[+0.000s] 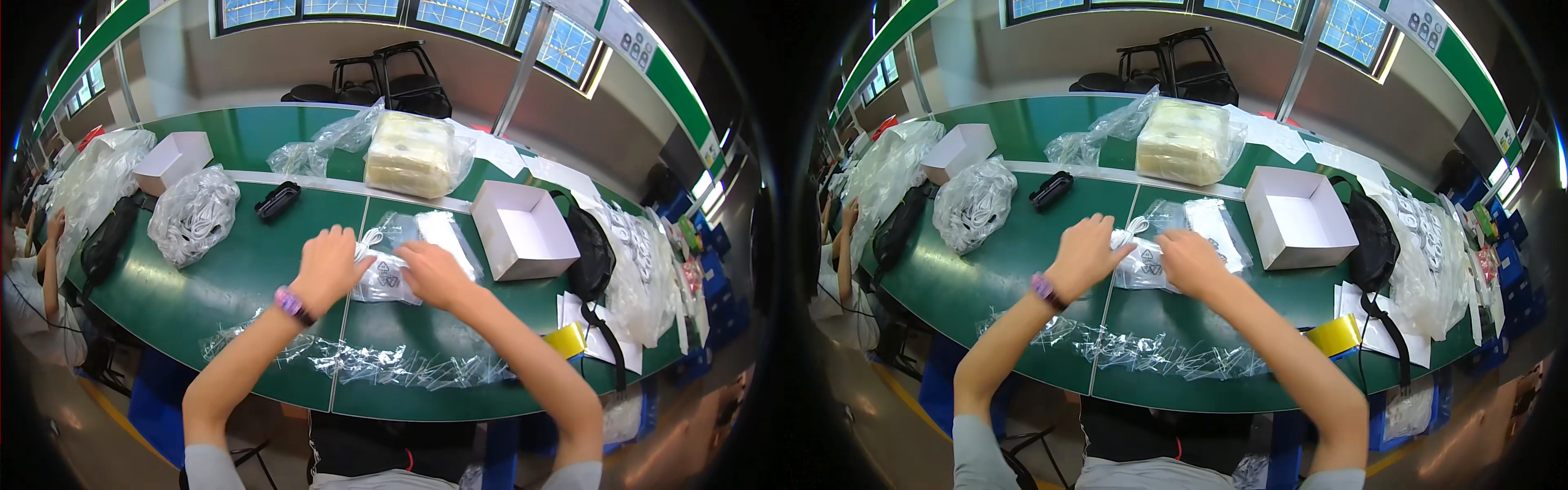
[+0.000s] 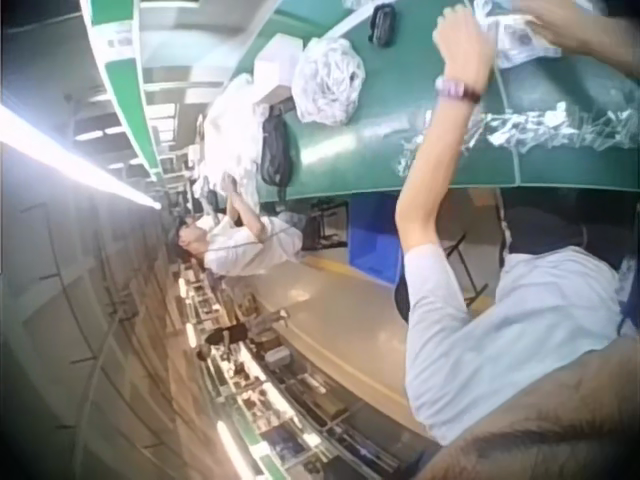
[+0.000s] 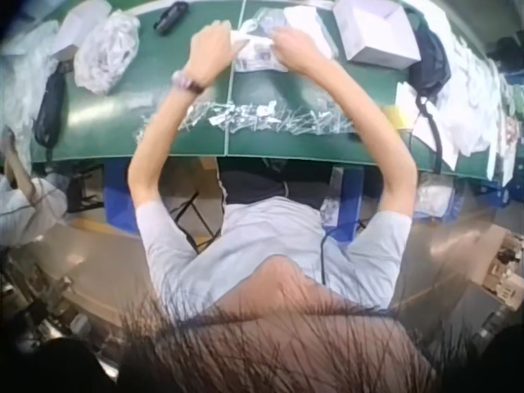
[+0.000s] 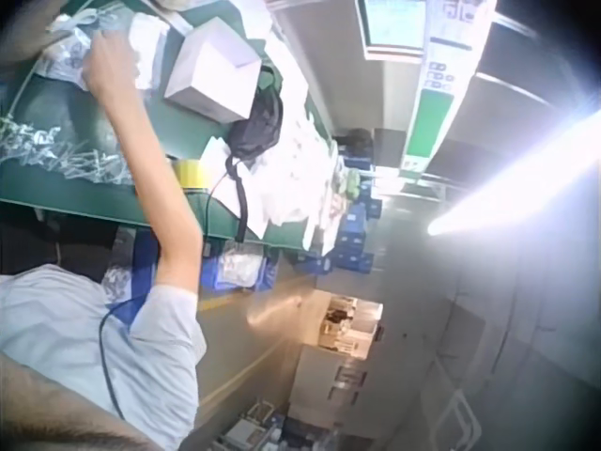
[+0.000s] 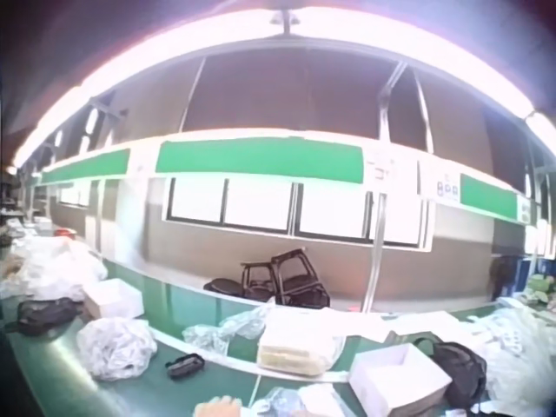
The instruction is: Picking up white cables, inspecting them, and placing them into individual plastic bags at a workstation.
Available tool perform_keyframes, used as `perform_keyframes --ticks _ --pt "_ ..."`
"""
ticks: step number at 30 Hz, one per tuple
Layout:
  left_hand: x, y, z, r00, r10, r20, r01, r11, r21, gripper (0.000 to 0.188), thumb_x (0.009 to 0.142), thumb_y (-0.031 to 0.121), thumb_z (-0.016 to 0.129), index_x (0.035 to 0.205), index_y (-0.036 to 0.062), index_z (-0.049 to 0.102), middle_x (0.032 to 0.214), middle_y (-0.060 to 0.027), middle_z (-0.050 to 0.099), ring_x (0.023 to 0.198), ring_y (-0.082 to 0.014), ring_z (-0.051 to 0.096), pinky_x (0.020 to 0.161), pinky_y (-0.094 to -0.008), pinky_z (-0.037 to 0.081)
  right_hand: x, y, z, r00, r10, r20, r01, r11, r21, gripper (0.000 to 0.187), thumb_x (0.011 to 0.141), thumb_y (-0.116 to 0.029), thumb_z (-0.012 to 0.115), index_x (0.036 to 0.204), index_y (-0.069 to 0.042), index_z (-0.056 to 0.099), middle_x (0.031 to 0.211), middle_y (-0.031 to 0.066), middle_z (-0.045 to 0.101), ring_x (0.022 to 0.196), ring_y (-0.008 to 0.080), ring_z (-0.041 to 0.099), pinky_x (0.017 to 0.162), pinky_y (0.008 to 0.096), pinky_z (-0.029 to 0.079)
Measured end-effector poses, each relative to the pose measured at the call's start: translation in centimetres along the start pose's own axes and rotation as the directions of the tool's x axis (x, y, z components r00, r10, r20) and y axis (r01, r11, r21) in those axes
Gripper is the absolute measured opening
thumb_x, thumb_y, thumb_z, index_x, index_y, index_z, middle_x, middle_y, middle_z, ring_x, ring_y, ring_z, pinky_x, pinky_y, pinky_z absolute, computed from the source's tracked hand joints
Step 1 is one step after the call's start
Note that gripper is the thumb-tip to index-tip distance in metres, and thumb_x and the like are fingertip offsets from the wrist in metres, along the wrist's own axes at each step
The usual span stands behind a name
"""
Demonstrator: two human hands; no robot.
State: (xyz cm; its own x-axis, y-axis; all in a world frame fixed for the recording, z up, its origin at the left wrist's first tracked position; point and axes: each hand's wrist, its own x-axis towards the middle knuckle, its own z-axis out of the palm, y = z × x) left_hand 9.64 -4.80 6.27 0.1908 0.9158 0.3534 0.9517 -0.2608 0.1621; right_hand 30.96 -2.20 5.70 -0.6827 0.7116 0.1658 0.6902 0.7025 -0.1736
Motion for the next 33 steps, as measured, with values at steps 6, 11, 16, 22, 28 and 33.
perform_keyframes --ticks 6,11,16,22,28,33 --pt "1.6 -2.6 5.6 0.987 -0.004 -0.162 -0.005 0.998 -0.055 0.019 0.074 0.023 0.072 0.074 0.0046 0.067 0.09 -0.0113 0.062 0.083 -0.0304 0.06 0.076 -0.0409 0.05 -0.3 -1.9 0.8 0.97 0.024 -0.24 0.005 0.993 0.12 0.036 0.085 -0.01 0.06 0.119 0.001 0.057 0.12 0.0166 0.06 0.115 0.0352 0.054 0.097 0.042 0.045" --pt "1.6 -1.5 3.8 0.965 -0.074 -0.252 0.01 0.969 -0.247 0.02 0.073 0.018 0.073 0.083 0.0014 0.07 0.079 -0.0115 0.067 0.075 -0.0275 0.065 0.071 -0.0356 0.053 -1.4 -0.1 0.3 0.93 0.225 -0.292 -0.072 0.888 0.454 0.033 0.087 -0.017 0.064 0.111 0.005 0.061 0.106 0.0203 0.066 0.099 0.035 0.063 0.088 0.042 0.05" --pt "1.2 1.8 1.0 0.998 -0.012 0.055 0.053 0.552 -0.832 0.022 0.081 0.012 0.074 0.096 -0.0038 0.069 0.081 -0.009 0.072 0.071 -0.0125 0.068 0.066 -0.0249 0.054 0.2 -0.2 -0.9 0.893 0.449 -0.035 -0.216 0.496 0.841 0.038 0.094 -0.029 0.064 0.105 0.007 0.065 0.1 0.012 0.068 0.094 0.0157 0.063 0.084 0.0292 0.051" --pt "2.4 4.6 1.4 0.997 0.081 -0.004 -0.039 0.428 -0.903 0.025 0.085 0.015 0.073 0.1 -0.0047 0.068 0.081 -0.0084 0.071 0.076 -0.01 0.067 0.07 -0.0242 0.052 -0.7 1.6 -1.4 0.803 0.56 -0.206 0.064 0.263 0.963 0.032 0.096 -0.026 0.06 0.086 0.004 0.068 0.077 0.006 0.067 0.071 0.009 0.057 0.066 0.0263 0.046" --pt "3.8 -1.1 8.8 0.942 -0.26 -0.212 0.256 0.966 -0.047 0.052 0.08 0.055 0.069 0.08 0.0039 0.069 0.091 -0.0157 0.061 0.088 -0.0333 0.056 0.077 -0.0427 0.044 -3.0 0.8 -5.4 0.719 0.636 -0.282 0.151 0.253 0.956 0.026 0.098 -0.019 0.057 0.094 0.005 0.067 0.083 0.0072 0.07 0.072 0.0081 0.06 0.065 0.0246 0.047" --pt "4.8 0.1 9.5 0.926 -0.37 0.079 0.377 0.886 -0.271 0.036 0.067 0.043 0.082 0.078 0.0102 0.073 0.101 -0.0141 0.058 0.103 -0.0334 0.05 0.086 -0.0432 0.04 -5.2 -0.6 -6.4 0.751 0.572 -0.329 0.121 0.37 0.921 0.025 0.098 -0.019 0.058 0.093 0.004 0.066 0.085 0.0063 0.071 0.07 0.0057 0.058 0.063 0.0223 0.045"
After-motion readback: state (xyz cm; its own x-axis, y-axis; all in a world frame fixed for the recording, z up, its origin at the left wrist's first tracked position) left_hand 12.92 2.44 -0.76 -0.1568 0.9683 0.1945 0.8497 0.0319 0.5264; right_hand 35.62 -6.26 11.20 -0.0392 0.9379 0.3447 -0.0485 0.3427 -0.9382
